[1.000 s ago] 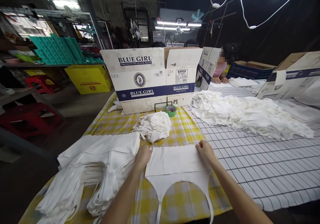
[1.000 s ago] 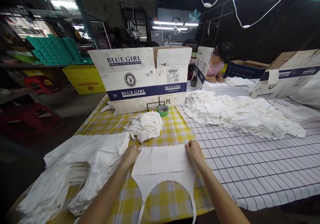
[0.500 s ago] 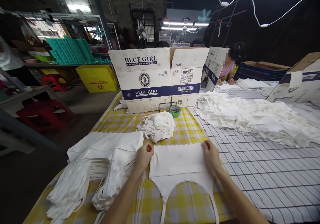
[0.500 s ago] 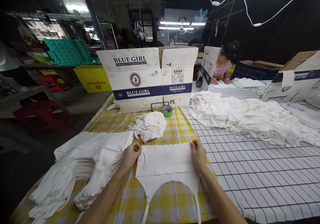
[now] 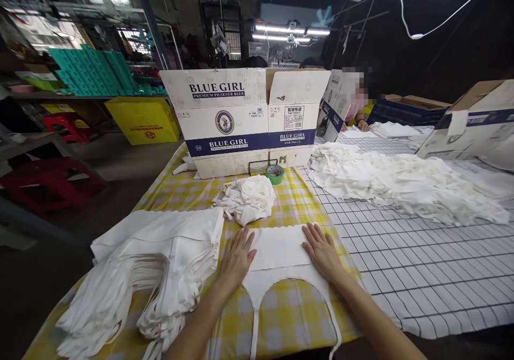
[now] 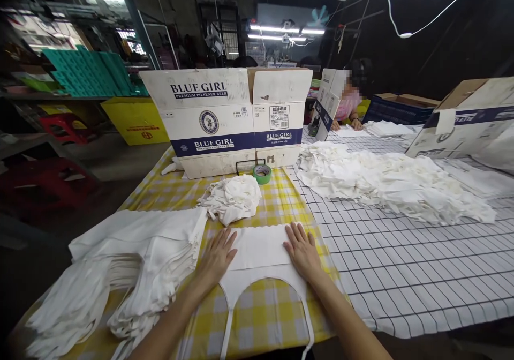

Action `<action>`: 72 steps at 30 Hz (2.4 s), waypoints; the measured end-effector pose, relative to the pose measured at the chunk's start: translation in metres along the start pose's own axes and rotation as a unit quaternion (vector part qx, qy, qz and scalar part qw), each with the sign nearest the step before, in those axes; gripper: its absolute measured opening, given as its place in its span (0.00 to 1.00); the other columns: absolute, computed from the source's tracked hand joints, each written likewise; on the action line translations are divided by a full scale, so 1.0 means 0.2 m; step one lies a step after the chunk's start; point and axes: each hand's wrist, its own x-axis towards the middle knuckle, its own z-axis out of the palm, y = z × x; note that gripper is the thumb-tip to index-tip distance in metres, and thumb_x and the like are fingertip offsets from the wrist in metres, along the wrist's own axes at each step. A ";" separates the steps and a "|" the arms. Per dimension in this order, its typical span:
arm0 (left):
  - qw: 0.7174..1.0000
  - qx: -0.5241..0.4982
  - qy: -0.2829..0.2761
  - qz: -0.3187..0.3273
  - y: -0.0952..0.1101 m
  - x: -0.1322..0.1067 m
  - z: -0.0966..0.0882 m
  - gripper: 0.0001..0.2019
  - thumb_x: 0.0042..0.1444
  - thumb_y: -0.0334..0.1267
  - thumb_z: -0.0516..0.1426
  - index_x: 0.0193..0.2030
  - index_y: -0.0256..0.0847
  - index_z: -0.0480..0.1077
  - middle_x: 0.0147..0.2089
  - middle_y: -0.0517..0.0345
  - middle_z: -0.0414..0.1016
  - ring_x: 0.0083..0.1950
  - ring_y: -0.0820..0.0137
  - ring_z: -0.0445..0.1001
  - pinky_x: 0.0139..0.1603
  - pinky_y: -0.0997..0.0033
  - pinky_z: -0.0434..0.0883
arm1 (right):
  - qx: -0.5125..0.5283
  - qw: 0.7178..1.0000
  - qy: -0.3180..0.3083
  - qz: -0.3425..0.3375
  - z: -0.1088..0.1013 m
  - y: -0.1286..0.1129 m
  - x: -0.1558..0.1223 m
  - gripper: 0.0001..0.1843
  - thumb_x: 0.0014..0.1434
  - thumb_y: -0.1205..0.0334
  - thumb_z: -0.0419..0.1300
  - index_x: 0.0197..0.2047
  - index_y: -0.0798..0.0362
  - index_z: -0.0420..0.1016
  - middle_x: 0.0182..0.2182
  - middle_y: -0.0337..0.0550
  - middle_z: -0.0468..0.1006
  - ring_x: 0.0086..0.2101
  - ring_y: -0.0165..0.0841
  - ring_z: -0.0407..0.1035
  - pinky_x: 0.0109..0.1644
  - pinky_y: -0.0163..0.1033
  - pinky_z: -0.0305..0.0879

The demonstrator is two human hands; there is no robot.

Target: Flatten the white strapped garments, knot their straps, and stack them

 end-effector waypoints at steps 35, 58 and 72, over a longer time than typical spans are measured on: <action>0.993 0.055 0.016 -0.104 0.16 0.08 -0.06 0.19 0.57 0.29 0.43 0.54 0.35 0.62 0.52 0.41 0.66 0.56 0.55 0.62 0.55 0.55 0.60 | 0.287 0.948 -0.025 0.136 -0.38 -0.06 -0.17 0.12 0.59 0.57 0.46 0.34 0.52 0.67 0.29 0.41 0.74 0.30 0.33 0.67 0.33 0.35 0.61; 0.962 -0.094 -0.145 0.211 0.57 0.20 0.21 0.26 0.59 0.47 0.45 0.65 0.50 0.48 0.69 0.60 0.41 0.69 0.61 0.38 0.65 0.51 0.34 | 0.270 0.911 -0.053 0.306 -0.23 -0.21 -1.28 0.18 0.60 0.49 0.47 0.47 0.49 0.66 0.22 0.39 0.73 0.24 0.37 0.68 0.28 0.37 0.59; 0.958 -0.110 -0.156 0.216 0.55 0.20 0.22 0.27 0.59 0.49 0.46 0.65 0.49 0.48 0.69 0.59 0.41 0.69 0.61 0.38 0.65 0.50 0.33 | 0.185 0.951 0.002 0.249 -0.46 0.13 -1.47 0.15 0.61 0.53 0.47 0.43 0.46 0.70 0.40 0.44 0.76 0.40 0.38 0.71 0.43 0.38 0.66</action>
